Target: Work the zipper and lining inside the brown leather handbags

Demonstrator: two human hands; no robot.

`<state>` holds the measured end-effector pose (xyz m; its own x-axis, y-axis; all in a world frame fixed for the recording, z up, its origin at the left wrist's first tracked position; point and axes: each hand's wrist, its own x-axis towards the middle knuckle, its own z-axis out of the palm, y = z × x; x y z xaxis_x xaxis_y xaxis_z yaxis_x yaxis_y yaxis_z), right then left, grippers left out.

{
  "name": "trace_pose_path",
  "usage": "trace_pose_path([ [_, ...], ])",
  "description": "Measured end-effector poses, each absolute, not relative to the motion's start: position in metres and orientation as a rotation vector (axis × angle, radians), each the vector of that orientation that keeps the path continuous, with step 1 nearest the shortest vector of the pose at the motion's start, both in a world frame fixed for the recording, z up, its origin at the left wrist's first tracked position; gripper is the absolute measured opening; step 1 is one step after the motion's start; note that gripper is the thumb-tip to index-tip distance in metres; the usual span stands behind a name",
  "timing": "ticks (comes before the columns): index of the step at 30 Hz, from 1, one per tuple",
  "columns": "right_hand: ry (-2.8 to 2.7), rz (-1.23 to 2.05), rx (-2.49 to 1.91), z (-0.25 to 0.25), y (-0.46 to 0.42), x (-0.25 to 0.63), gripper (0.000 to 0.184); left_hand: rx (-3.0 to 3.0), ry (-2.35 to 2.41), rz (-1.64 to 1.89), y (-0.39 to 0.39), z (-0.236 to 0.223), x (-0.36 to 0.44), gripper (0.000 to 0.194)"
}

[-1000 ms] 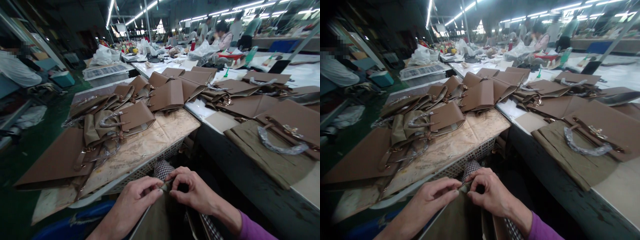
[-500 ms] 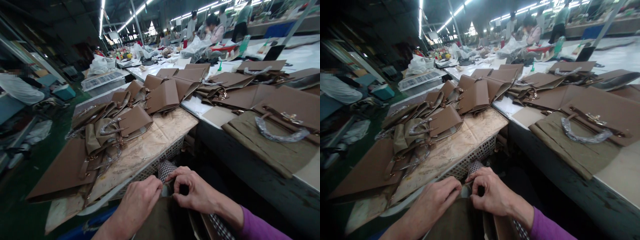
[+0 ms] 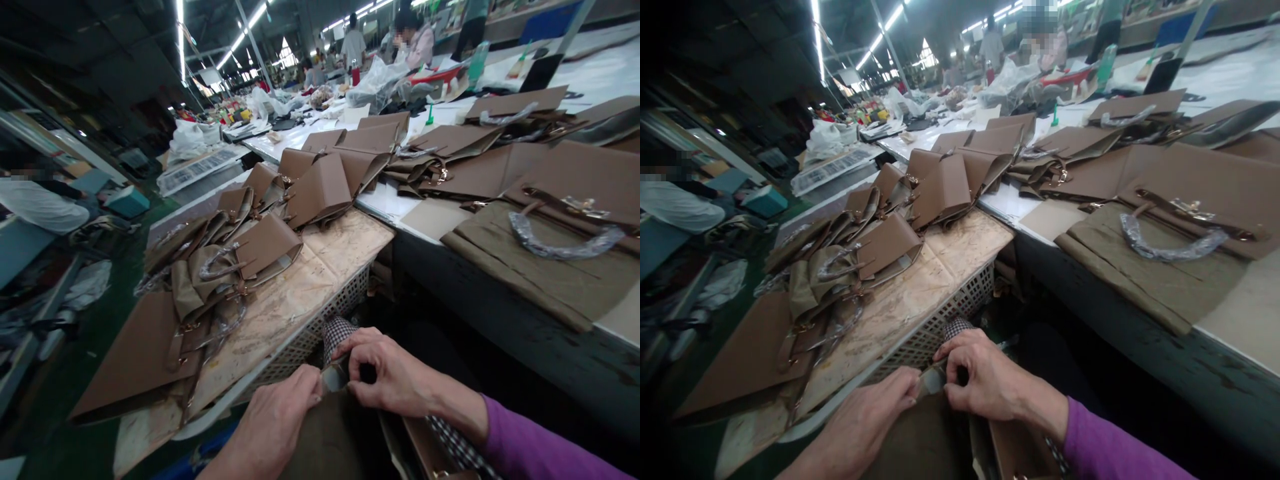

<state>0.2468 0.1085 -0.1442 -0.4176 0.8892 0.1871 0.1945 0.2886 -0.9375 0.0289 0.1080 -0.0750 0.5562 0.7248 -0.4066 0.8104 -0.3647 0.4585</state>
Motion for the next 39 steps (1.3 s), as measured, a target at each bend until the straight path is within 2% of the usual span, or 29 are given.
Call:
trace_pose_path([
  [4, -1.807, 1.162, -0.985, -0.143, 0.108, 0.248, 0.022, 1.750, 1.302, 0.072, 0.110, -0.064, 0.018, 0.022],
  [10, -1.789, 1.154, -0.990, -0.142, 0.110, 0.250, 0.022, 1.438, 1.666, 0.339, 0.105, -0.081, -0.017, 0.056],
  [11, -1.783, 1.148, -0.990, -0.143, 0.111, 0.249, 0.021, 1.440, 1.726, 0.369, 0.102, -0.086, -0.020, 0.054],
  [14, -1.766, 1.123, -1.009, -0.145, 0.111, 0.247, 0.019, 1.358, 1.707, 0.645, 0.093, -0.098, -0.019, 0.031],
  [16, -1.764, 1.095, -1.037, -0.147, 0.111, 0.244, 0.019, 1.257, 1.581, 0.775, 0.090, -0.101, -0.012, 0.041],
  [19, -1.764, 1.058, -1.102, -0.147, 0.111, 0.239, 0.020, 1.221, 1.463, 0.651, 0.089, -0.100, 0.001, 0.033],
  [25, -1.773, 1.067, -1.217, -0.145, 0.114, 0.234, 0.023, 1.355, 1.422, 0.383, 0.101, -0.097, 0.027, 0.028],
  [32, -1.782, 1.063, -1.283, -0.146, 0.119, 0.234, 0.025, 1.346, 1.438, 0.390, 0.107, -0.101, 0.037, 0.020],
  [39, -1.848, 0.970, -1.348, -0.145, 0.115, 0.233, 0.017, 1.404, 1.421, 0.336, 0.107, -0.103, 0.033, 0.016],
])
